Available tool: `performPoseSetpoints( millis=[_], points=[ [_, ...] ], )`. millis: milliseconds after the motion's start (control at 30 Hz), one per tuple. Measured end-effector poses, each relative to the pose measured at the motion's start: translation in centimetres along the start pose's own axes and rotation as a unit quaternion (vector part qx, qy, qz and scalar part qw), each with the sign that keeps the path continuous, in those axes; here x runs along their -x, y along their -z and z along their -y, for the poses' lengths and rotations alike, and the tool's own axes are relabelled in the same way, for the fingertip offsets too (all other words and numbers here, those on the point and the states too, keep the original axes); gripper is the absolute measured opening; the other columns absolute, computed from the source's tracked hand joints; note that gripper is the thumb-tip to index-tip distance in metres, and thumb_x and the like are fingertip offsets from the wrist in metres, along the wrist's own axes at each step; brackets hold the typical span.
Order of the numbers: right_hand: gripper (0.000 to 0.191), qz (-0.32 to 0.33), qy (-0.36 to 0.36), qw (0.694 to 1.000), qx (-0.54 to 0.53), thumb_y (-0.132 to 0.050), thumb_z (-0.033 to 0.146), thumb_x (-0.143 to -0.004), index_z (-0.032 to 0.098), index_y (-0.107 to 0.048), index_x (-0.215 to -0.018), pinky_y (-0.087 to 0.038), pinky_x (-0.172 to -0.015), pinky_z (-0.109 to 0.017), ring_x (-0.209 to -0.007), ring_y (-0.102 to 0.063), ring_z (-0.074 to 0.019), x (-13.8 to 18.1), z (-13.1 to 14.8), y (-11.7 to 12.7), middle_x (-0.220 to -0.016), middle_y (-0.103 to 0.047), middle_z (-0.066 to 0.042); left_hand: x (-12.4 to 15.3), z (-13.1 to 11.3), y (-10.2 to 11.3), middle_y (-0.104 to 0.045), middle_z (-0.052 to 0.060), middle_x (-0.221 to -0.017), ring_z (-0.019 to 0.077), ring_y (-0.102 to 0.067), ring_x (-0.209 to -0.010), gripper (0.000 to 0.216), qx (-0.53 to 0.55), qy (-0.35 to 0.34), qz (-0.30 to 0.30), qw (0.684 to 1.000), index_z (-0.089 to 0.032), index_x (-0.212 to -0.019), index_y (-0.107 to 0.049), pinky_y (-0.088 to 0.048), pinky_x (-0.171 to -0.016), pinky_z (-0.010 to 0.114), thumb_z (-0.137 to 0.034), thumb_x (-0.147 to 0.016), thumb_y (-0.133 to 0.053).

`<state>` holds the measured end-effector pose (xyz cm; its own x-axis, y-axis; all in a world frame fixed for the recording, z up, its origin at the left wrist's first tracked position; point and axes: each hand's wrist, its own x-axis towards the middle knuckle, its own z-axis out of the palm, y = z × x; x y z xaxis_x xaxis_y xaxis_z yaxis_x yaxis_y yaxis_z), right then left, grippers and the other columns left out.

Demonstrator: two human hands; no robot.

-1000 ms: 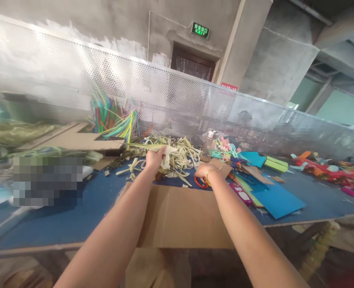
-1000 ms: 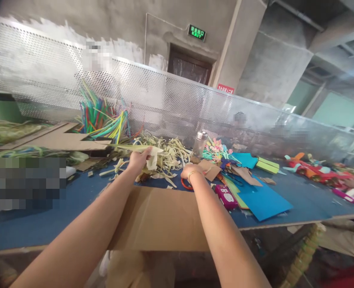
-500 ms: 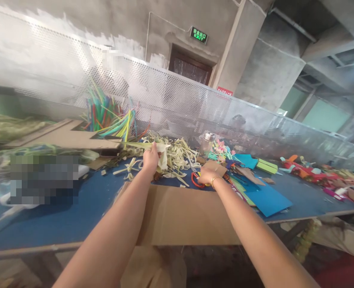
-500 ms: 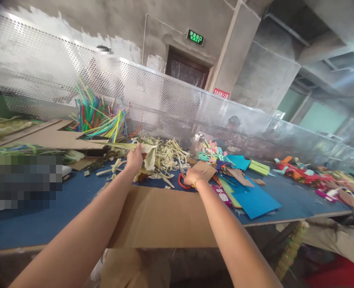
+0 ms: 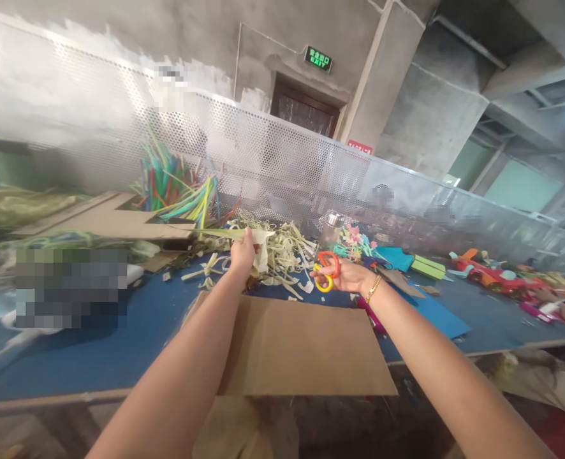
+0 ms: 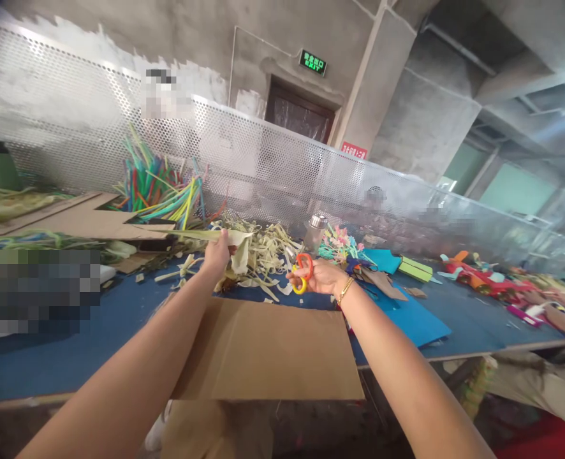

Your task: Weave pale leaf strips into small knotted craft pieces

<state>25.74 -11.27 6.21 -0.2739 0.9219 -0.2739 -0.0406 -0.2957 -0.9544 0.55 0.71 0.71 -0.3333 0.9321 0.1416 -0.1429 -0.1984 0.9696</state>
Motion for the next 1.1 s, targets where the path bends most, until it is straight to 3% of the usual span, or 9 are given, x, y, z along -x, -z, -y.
performPoseSetpoints(
  millis=[100,267,367,467,600,767,867,1033,1100],
  points=[
    [0.043,-0.02,0.127,0.989,-0.069,-0.082,0.012,-0.058,0.02,-0.047,-0.081,-0.052,-0.059,-0.021,-0.061,-0.062,-0.0087,-1.2,-0.1,-2.7,-0.071,-0.06,0.005,0.5,-0.3,-0.2,-0.061,0.008,-0.057,0.0194,-0.057,-0.053,0.051,0.036,0.008,0.018,0.999,-0.018,-0.064,-0.058,-0.042,-0.051,0.029,-0.064,-0.079,-0.045],
    [0.051,-0.105,0.201,0.969,-0.102,-0.084,0.035,-0.057,0.024,-0.042,-0.084,-0.046,-0.047,-0.02,-0.042,-0.047,-0.006,-6.1,-1.0,-7.3,-0.055,-0.048,0.012,1.1,-0.1,-0.5,-0.054,0.004,-0.05,0.0152,-0.05,-0.047,0.053,0.036,-0.021,0.059,0.997,-0.018,-0.057,-0.053,-0.036,-0.046,0.026,-0.068,-0.076,-0.048],
    [0.062,-0.185,0.249,0.944,-0.11,-0.084,0.037,-0.053,0.025,-0.039,-0.093,-0.047,-0.047,-0.022,-0.048,-0.054,-0.0088,-9.2,-1.4,-9.6,-0.064,-0.056,0.009,1.7,0.0,-0.9,-0.049,0.0,-0.047,0.0121,-0.046,-0.044,0.052,0.048,-0.049,0.103,0.992,-0.018,-0.057,-0.053,-0.033,-0.045,0.024,-0.067,-0.073,-0.052],
    [0.065,-0.213,0.304,0.919,-0.133,-0.082,0.026,-0.05,0.025,-0.036,-0.096,-0.048,-0.051,-0.022,-0.052,-0.056,-0.0089,-11.3,-1.6,-11.0,-0.071,-0.058,0.008,2.5,-0.5,-1.2,-0.051,-0.001,-0.052,0.0093,-0.043,-0.045,0.047,0.093,-0.05,0.144,0.984,-0.016,-0.062,-0.056,-0.031,-0.044,0.022,-0.063,-0.068,-0.062],
    [0.06,-0.21,0.343,0.907,-0.126,-0.074,0.021,-0.052,0.025,-0.036,-0.098,-0.048,-0.054,-0.023,-0.055,-0.056,-0.0092,-12.2,-1.6,-10.9,-0.073,-0.056,0.008,2.9,-1.4,-1.2,-0.057,-0.001,-0.062,0.0078,-0.045,-0.048,0.043,0.149,-0.007,0.121,0.981,-0.014,-0.078,-0.062,-0.029,-0.044,0.021,-0.051,-0.059,-0.073],
    [0.058,-0.183,0.339,0.918,-0.091,-0.073,0.025,-0.053,0.025,-0.039,-0.101,-0.049,-0.054,-0.023,-0.056,-0.056,-0.0088,-11.3,-1.5,-9.7,-0.078,-0.055,0.007,2.7,-2.1,-0.6,-0.047,-0.004,-0.05,0.0071,-0.037,-0.042,0.034,0.145,0.059,0.051,0.986,-0.014,-0.072,-0.06,-0.027,-0.042,0.022,-0.044,-0.061,-0.072],
    [0.058,-0.179,0.339,0.921,-0.071,-0.074,0.027,-0.054,0.026,-0.04,-0.101,-0.047,-0.051,-0.021,-0.054,-0.054,-0.0082,-10.7,-1.2,-9.0,-0.078,-0.054,0.007,2.8,-2.5,-0.3,-0.046,-0.004,-0.049,0.0081,-0.038,-0.044,0.03,0.128,0.026,0.048,0.99,-0.015,-0.069,-0.059,-0.03,-0.044,0.023,-0.041,-0.061,-0.072],
    [0.058,-0.17,0.316,0.931,-0.071,-0.076,0.035,-0.057,0.027,-0.04,-0.101,-0.041,-0.045,-0.019,-0.052,-0.051,-0.0071,-10.2,-0.8,-8.1,-0.077,-0.053,0.007,2.5,-2.3,-0.1,-0.049,-0.003,-0.052,0.0078,-0.039,-0.046,0.029,0.072,-0.04,0.133,0.988,-0.016,-0.063,-0.057,-0.032,-0.047,0.023,-0.039,-0.059,-0.073],
    [0.054,-0.163,0.288,0.941,-0.074,-0.075,0.04,-0.061,0.027,-0.04,-0.1,-0.036,-0.042,-0.017,-0.05,-0.047,-0.0066,-10.0,-0.6,-7.7,-0.071,-0.05,0.008,2.0,-1.9,0.1,-0.049,-0.003,-0.052,0.0091,-0.041,-0.048,0.03,0.055,-0.059,0.101,0.992,-0.017,-0.058,-0.054,-0.034,-0.049,0.024,-0.041,-0.062,-0.071]
  ],
)
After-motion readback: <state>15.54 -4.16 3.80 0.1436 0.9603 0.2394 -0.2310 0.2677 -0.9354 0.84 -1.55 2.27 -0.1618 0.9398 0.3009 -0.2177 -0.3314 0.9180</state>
